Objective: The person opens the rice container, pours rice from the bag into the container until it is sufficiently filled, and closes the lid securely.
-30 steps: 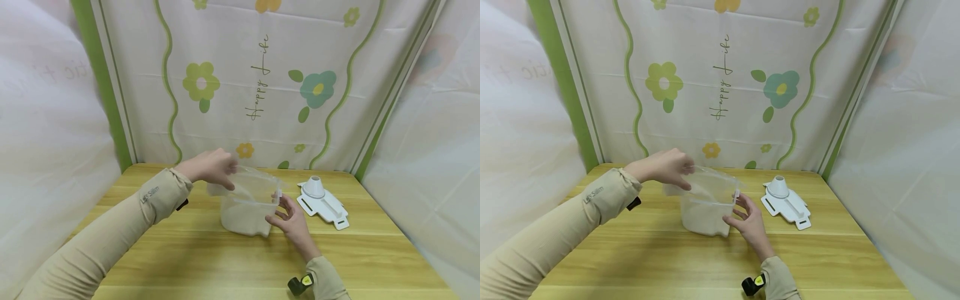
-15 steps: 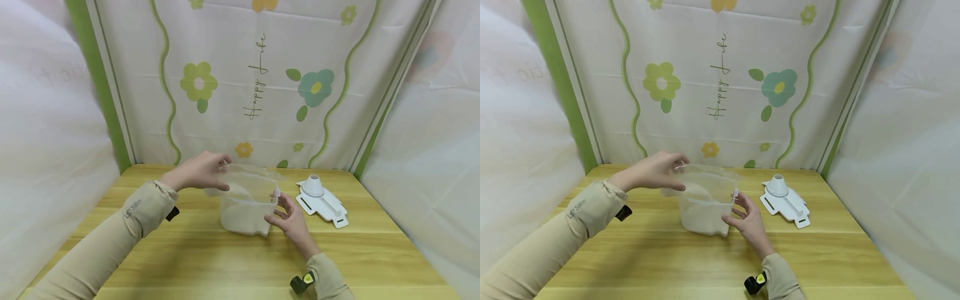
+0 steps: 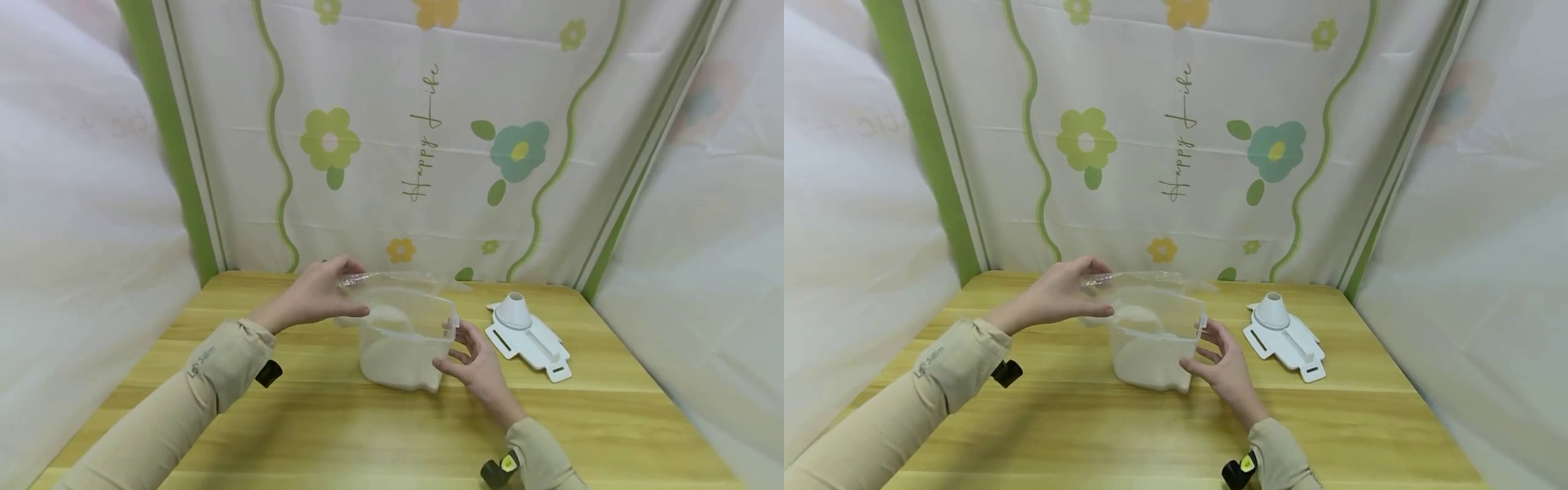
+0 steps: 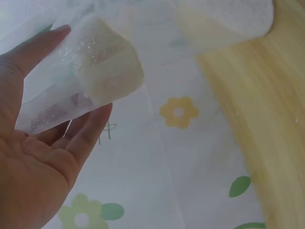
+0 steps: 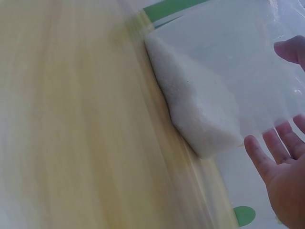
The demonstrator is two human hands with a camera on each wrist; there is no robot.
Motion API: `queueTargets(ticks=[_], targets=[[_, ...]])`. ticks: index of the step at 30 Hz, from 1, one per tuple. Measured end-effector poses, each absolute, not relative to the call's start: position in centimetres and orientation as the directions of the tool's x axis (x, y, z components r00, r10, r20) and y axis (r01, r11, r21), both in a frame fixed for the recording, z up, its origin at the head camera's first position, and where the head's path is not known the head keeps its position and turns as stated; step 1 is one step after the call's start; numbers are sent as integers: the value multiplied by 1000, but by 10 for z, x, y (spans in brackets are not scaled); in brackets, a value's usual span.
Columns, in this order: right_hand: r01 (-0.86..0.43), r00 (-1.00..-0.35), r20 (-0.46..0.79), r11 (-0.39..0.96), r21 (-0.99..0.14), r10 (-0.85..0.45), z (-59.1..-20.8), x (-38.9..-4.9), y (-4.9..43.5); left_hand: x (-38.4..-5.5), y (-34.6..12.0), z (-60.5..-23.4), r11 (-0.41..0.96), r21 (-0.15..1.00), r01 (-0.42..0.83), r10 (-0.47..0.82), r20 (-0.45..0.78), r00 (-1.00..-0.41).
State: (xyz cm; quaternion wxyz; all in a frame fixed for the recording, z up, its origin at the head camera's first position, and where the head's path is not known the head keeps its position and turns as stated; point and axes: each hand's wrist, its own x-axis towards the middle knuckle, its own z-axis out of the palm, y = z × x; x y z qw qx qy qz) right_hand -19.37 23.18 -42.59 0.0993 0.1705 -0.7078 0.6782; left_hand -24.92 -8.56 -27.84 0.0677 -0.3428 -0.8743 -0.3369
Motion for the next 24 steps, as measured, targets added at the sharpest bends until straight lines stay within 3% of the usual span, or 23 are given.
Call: queueTargets(ticks=[9,24], targets=[[-388,-919,384,27,-921,-89,-429,-194,230,-248,-87,-286,507,617,601,535,321,-781],[-392,-917,391,2,-920,-75,-429,-193,228,-257,-66,-256,619,401,675,631,257,-732]])
